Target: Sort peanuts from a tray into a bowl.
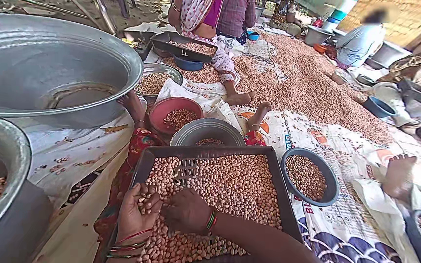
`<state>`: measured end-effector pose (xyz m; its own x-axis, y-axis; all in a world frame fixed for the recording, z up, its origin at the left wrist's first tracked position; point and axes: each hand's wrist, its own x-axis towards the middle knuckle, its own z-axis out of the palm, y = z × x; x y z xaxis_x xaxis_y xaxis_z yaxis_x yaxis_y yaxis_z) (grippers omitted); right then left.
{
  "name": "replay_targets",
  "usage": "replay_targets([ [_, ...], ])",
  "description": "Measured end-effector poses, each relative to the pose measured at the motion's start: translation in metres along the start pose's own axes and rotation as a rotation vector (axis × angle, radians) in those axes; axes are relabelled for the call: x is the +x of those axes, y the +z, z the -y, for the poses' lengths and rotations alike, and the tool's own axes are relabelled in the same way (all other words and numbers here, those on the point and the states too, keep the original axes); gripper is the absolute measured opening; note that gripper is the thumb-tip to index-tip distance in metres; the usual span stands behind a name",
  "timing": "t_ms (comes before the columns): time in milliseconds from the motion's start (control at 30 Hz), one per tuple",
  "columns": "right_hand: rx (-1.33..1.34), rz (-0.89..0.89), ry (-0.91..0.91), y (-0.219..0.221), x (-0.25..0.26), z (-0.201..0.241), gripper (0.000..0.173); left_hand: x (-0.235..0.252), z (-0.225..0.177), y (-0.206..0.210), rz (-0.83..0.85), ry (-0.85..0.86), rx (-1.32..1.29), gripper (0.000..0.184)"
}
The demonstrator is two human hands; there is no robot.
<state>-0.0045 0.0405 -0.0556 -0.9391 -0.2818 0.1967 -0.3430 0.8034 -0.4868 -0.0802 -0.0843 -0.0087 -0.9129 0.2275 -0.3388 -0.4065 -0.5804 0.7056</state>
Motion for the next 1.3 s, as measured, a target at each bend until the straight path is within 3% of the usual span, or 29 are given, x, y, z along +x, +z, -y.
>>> replay_targets([
  [67, -0.145, -0.005, -0.081, -0.011, -0.033, -0.006, 0.017, -0.001, 0.001, 0.000, 0.005, -0.022, 0.023, 0.055],
  [100, -0.199, -0.012, -0.039, -0.026, -0.047, -0.012, 0.017, -0.001, 0.002, 0.000, 0.026, -0.036, 0.039, 0.056],
  [133, -0.206, -0.032, 0.056, -0.047, -0.062, -0.019, 0.019, -0.002, 0.004, 0.000, 0.053, -0.047, 0.052, 0.057],
  [267, -0.378, -0.383, 0.421, -0.135, -0.122, -0.048, 0.022, -0.004, 0.008, 0.000, 0.114, -0.091, 0.101, 0.058],
  [333, -0.527, -0.346, 0.496, -0.161, -0.152, -0.051, 0.018, -0.004, 0.009, 0.000, 0.104, -0.107, 0.120, 0.057],
  [467, -0.617, -0.006, 0.585, -0.163, -0.175, -0.039, 0.016, -0.004, 0.011, 0.001, 0.063, -0.126, 0.150, 0.055],
  [600, -0.643, 0.094, 0.600, -0.156, -0.175, -0.046, 0.018, -0.004, 0.014, 0.001, 0.025, -0.150, 0.196, 0.051],
  [667, -0.624, 0.047, 0.605, -0.157, -0.176, -0.048, 0.017, -0.003, 0.015, 0.001, 0.022, -0.150, 0.221, 0.049],
  [733, -0.636, -0.143, 0.497, -0.152, -0.181, -0.052, 0.013, -0.001, 0.017, -0.001, 0.026, -0.145, 0.244, 0.049],
  [800, -0.630, -0.166, 0.482, -0.148, -0.182, -0.047, 0.011, -0.001, 0.018, -0.001, 0.019, -0.159, 0.262, 0.048],
  [967, -0.451, 0.348, 0.893, -0.153, -0.160, -0.030, 0.028, -0.004, 0.019, 0.007, -0.007, -0.212, 0.300, 0.046],
  [1033, -0.422, 0.361, 0.967, -0.156, -0.151, -0.029, 0.030, -0.007, 0.017, 0.007, 0.016, -0.257, 0.344, 0.044],
  [1100, -0.440, 0.255, 0.930, -0.157, -0.146, -0.027, 0.027, -0.010, 0.012, 0.010, 0.064, -0.345, 0.422, 0.040],
  [1133, -0.447, 0.286, 0.935, -0.159, -0.140, -0.023, 0.027, -0.012, 0.011, 0.011, 0.103, -0.394, 0.461, 0.038],
  [1233, -0.435, 0.648, 1.067, -0.169, -0.115, -0.017, 0.034, -0.016, 0.011, 0.011, 0.233, -0.470, 0.564, 0.036],
  [1300, -0.449, 0.701, 1.083, -0.166, -0.115, -0.019, 0.035, -0.018, 0.014, 0.010, 0.344, -0.441, 0.667, 0.033],
])
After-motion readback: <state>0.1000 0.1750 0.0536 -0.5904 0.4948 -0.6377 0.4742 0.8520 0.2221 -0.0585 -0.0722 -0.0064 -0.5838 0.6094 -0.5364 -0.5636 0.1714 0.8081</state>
